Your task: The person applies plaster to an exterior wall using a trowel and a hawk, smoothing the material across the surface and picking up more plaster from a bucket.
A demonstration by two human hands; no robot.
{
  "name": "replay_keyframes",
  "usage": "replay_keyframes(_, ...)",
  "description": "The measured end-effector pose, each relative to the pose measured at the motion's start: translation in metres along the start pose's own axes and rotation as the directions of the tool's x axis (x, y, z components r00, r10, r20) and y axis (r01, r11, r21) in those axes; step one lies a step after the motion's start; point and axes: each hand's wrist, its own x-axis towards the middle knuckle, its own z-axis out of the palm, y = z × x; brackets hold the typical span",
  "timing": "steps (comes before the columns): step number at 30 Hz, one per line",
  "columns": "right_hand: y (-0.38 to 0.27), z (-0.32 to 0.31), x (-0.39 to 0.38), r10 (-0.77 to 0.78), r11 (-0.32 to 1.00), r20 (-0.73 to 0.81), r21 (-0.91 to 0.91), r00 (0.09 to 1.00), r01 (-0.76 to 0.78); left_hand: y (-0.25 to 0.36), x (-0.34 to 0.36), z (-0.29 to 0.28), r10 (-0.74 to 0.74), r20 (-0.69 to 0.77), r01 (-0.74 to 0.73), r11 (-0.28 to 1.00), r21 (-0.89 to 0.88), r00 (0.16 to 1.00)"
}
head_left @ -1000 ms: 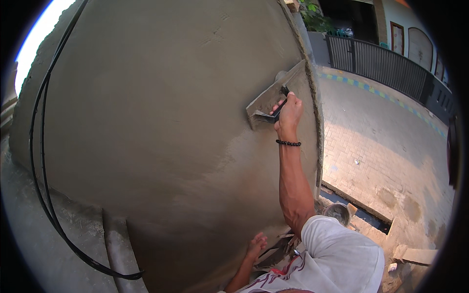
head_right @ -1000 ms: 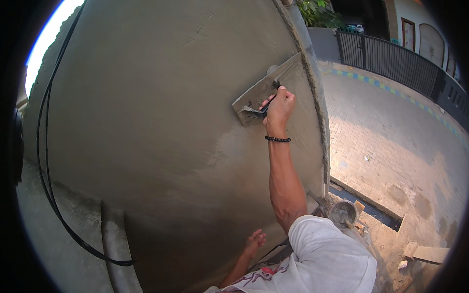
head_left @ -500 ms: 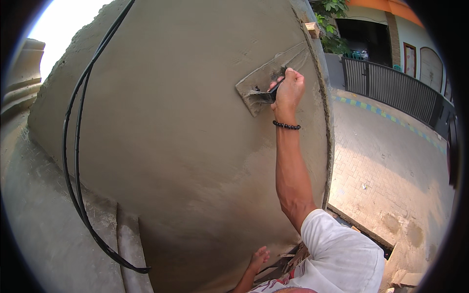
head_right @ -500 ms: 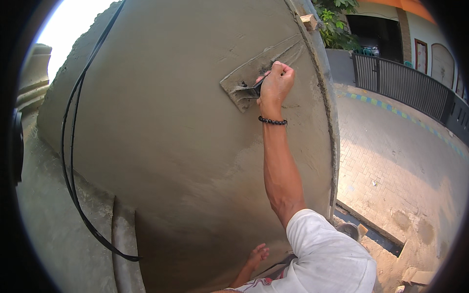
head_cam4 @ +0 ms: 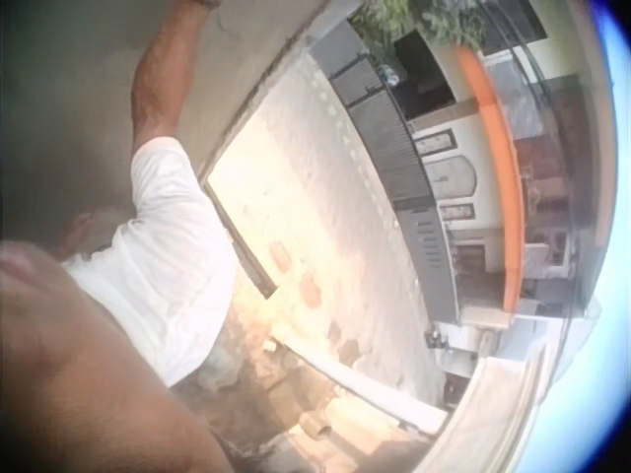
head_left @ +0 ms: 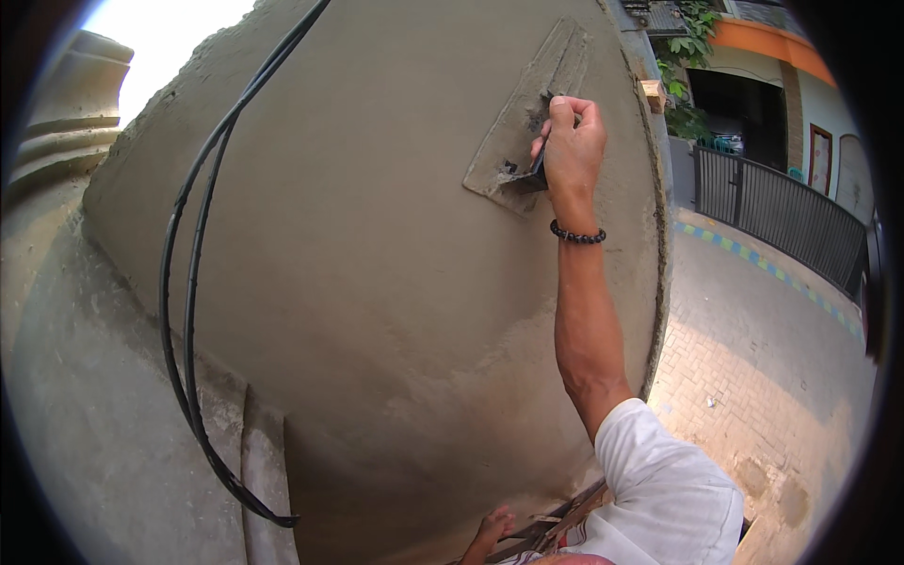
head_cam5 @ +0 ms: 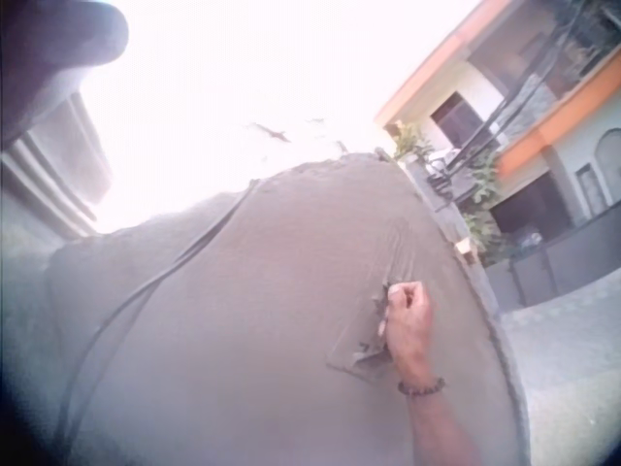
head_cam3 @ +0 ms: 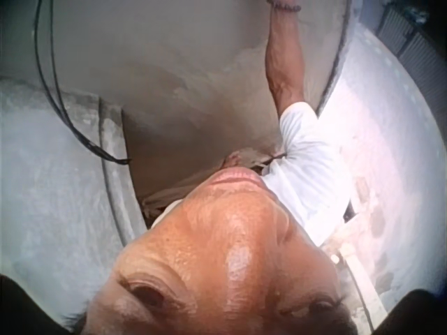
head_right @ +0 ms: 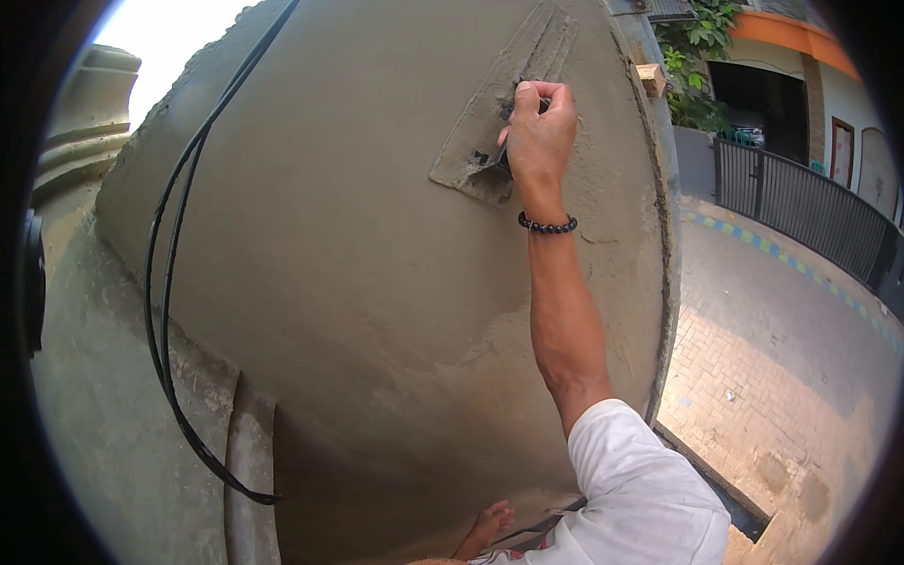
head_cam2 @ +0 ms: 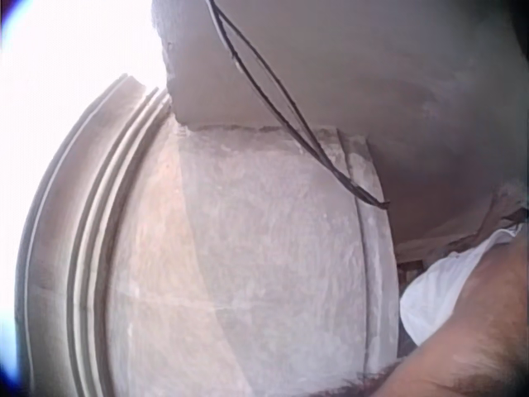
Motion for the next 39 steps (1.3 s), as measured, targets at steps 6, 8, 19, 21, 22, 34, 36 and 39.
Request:
replay_keyframes(6, -0.037, 0.045, 0.019, -0.103, 0.98, 0.137, -0.155, 0.985, 0.124, 0.001, -0.001, 0.005, 0.035, -0.02, -0.035, 0.999, 0.001, 0.999)
replay_keyframes(8, -0.042, 0.064, 0.022, -0.188, 0.946, 0.187, -0.228, 0.964, 0.229, 0.002, 0.0, 0.008, 0.031, -0.03, -0.031, 1.0, 0.001, 0.999)
replay_keyframes(19, -0.013, 0.006, -0.133, -0.078, 0.893, 0.743, -0.244, 0.665, 0.378, 0.02, 0.007, 0.032, -0.016, 0.037, 0.011, 0.991, 0.131, 0.999)
replay_keyframes(21, -0.003, -0.036, -0.156, -0.017, 0.892, 0.772, -0.275, 0.635, 0.358, 0.032, 0.01, 0.041, 0.036, 0.061, -0.046, 0.983, 0.18, 0.997)
replay_keyframes(22, -0.003, -0.06, -0.161, 0.022, 0.902, 0.688, -0.327, 0.726, 0.283, 0.041, 0.009, 0.041, 0.065, 0.074, -0.079, 0.974, 0.211, 0.995)
replay_keyframes(34, 0.143, -0.279, -0.189, 0.817, 0.576, -0.406, 0.532, 0.41, -0.621, 0.029, -0.025, 0.026, -0.023, 0.027, 0.015, 0.961, 0.276, 0.999)
replay_keyframes(36, 0.137, -0.248, -0.168, 0.8, 0.6, -0.372, 0.521, 0.472, -0.607, 0.023, -0.022, 0.015, -0.014, 0.015, 0.009, 0.961, 0.277, 1.0)
replay_keyframes(39, 0.1, -0.2, -0.13, 0.746, 0.658, -0.312, 0.477, 0.588, -0.582, 0.016, -0.023, 0.004, -0.01, -0.011, 0.012, 0.965, 0.263, 1.0)
